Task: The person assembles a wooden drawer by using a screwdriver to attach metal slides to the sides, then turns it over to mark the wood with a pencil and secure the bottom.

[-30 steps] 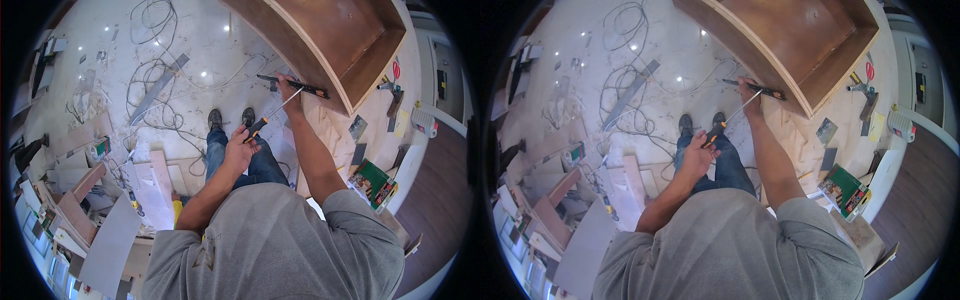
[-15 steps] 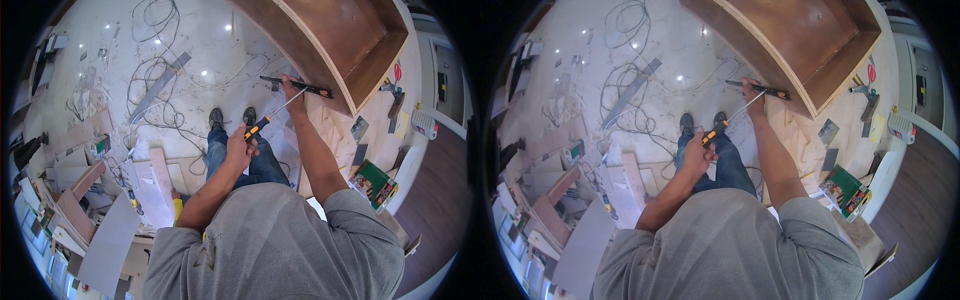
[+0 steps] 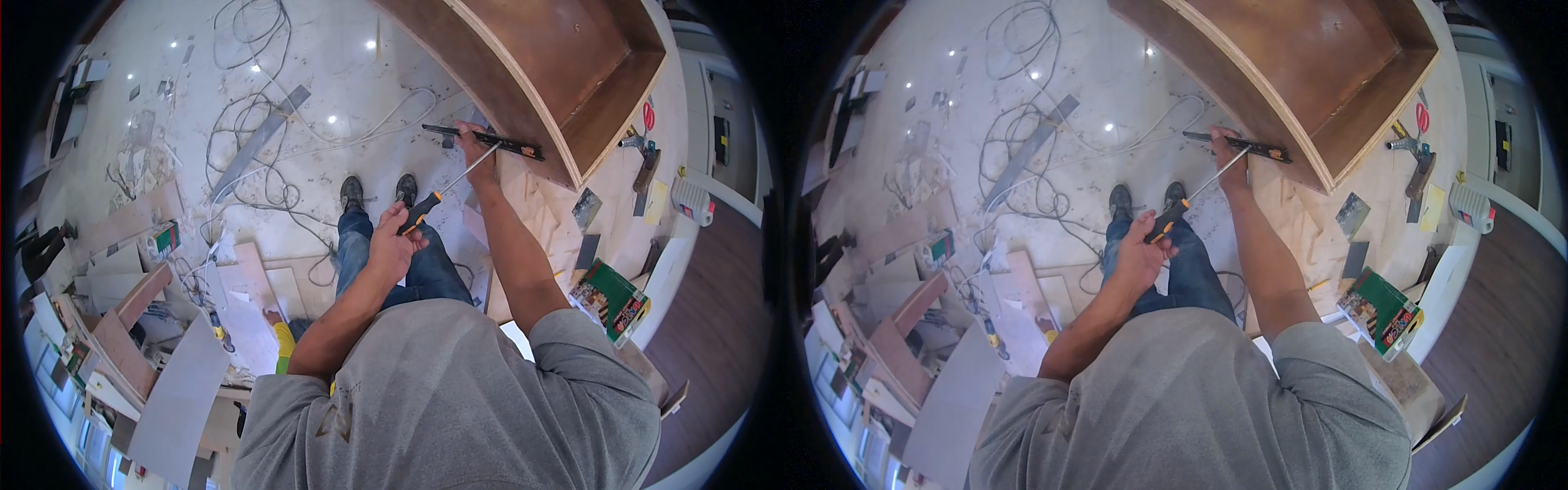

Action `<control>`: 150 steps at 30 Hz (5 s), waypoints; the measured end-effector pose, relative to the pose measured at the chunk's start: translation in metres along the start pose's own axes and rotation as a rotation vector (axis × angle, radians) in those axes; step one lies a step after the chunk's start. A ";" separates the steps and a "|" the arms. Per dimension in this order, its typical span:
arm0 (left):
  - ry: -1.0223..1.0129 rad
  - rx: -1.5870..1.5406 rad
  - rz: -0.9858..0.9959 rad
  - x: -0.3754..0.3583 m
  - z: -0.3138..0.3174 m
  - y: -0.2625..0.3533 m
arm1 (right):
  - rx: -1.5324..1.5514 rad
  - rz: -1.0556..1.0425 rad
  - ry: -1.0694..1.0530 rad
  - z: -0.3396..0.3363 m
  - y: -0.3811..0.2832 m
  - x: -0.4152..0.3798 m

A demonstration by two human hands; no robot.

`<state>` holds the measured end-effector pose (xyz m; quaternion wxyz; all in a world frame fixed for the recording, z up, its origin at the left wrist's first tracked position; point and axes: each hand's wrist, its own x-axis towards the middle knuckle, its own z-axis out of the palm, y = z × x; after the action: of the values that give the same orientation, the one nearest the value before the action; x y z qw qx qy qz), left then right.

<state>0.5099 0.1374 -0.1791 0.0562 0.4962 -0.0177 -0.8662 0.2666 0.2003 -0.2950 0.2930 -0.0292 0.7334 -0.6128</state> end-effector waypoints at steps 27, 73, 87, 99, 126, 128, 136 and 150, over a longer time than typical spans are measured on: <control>-0.158 0.557 0.073 -0.067 -0.031 0.036 | 0.096 0.034 -0.141 0.010 -0.065 -0.114; -0.382 1.914 0.826 0.007 0.188 -0.097 | -1.000 0.453 0.782 -0.332 -0.110 -0.170; -0.363 2.035 0.790 0.011 0.203 -0.110 | -0.923 -0.208 0.535 -0.278 -0.061 -0.186; -0.330 2.089 0.762 0.016 0.183 -0.096 | -0.940 -0.375 0.487 -0.250 -0.116 -0.093; -0.502 2.005 0.214 -0.015 0.085 0.018 | 1.199 0.142 -0.135 -0.181 -0.123 -0.189; -0.523 2.037 0.211 0.004 0.069 0.026 | 1.111 0.101 -0.109 -0.179 -0.118 -0.206; -0.755 2.262 0.350 -0.011 0.066 0.043 | 0.616 0.140 0.222 -0.142 -0.094 -0.288; -0.383 1.295 0.206 -0.038 -0.065 0.134 | 0.626 0.283 0.006 -0.042 -0.126 -0.255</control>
<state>0.5957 0.0099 -0.1685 -0.1740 0.2633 -0.5890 -0.7440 0.4177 0.3085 -0.0757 0.3677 0.1660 0.5074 -0.7615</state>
